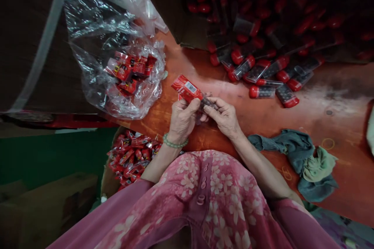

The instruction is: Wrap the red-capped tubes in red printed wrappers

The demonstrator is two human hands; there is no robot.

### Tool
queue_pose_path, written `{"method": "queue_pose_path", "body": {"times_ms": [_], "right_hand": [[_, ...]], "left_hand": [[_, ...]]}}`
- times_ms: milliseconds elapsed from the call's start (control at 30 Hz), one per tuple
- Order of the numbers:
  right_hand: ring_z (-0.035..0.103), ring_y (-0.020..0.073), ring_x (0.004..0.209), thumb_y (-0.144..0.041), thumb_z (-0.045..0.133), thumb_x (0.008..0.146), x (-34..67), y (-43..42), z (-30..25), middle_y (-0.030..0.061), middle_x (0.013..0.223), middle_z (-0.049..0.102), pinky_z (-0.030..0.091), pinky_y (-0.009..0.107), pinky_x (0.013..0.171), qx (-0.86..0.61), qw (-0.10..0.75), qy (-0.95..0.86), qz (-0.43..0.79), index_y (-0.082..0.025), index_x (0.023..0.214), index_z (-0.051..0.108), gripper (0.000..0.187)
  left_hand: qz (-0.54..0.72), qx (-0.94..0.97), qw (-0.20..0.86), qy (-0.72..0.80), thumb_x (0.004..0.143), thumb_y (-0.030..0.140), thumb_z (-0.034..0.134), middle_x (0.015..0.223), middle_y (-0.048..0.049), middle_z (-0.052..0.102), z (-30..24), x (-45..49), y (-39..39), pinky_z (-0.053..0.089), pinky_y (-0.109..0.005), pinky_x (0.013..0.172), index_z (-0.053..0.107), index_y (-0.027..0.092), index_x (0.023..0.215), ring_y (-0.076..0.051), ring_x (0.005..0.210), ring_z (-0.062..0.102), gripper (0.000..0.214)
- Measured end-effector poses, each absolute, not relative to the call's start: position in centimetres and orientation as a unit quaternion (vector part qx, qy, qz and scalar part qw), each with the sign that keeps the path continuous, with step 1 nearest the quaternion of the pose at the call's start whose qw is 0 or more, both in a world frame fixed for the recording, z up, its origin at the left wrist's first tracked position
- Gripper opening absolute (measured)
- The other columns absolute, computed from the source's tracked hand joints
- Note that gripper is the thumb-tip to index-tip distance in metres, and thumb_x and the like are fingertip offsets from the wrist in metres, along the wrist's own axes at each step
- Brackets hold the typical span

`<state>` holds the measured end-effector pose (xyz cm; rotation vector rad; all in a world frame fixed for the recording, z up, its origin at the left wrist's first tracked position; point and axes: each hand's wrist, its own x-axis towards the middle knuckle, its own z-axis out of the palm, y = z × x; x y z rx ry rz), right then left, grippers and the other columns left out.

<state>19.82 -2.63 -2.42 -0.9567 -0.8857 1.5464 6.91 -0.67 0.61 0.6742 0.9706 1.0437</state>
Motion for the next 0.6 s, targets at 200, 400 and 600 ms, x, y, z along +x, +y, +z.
{"method": "queue_pose_path", "body": {"times_ms": [200, 400, 600], "right_hand": [[0.070, 0.0126, 0.054, -0.053, 0.084, 0.078, 19.92, -2.24, -2.09, -0.0048, 0.065, 0.072, 0.059, 0.024, 0.057, -0.393, 0.529, -0.346, 0.668, -0.022, 0.096, 0.059, 0.043], [0.073, 0.0144, 0.054, -0.051, 0.082, 0.081, 20.28, -2.00, -2.13, -0.0031, 0.070, 0.075, 0.061, 0.025, 0.056, -0.387, 0.518, -0.352, 0.676, -0.022, 0.099, 0.058, 0.042], [0.070, 0.0131, 0.048, -0.049, 0.083, 0.080, 20.16, -1.87, -2.15, -0.0063, 0.063, 0.073, 0.059, 0.023, 0.052, -0.404, 0.521, -0.368, 0.656, -0.023, 0.087, 0.056, 0.039]], "left_hand": [[0.460, 0.291, 0.721, 0.430, 0.069, 0.049, 0.089, 0.057, 0.0039, 0.060, 0.37, 6.96, -0.78, 0.041, -0.020, 0.047, 0.070, 0.013, 0.080, -0.004, 0.044, 0.048, 0.042], [0.492, 0.245, 0.735, 0.396, 0.069, 0.055, 0.087, 0.089, -0.0069, 0.078, 0.55, 7.11, -0.17, 0.044, -0.023, 0.045, 0.075, 0.015, 0.093, -0.007, 0.050, 0.054, 0.048], [0.475, 0.213, 0.750, 0.407, 0.065, 0.050, 0.091, 0.062, -0.0005, 0.066, 0.22, 7.66, -0.51, 0.036, -0.019, 0.042, 0.074, 0.012, 0.075, -0.004, 0.045, 0.046, 0.043]]}}
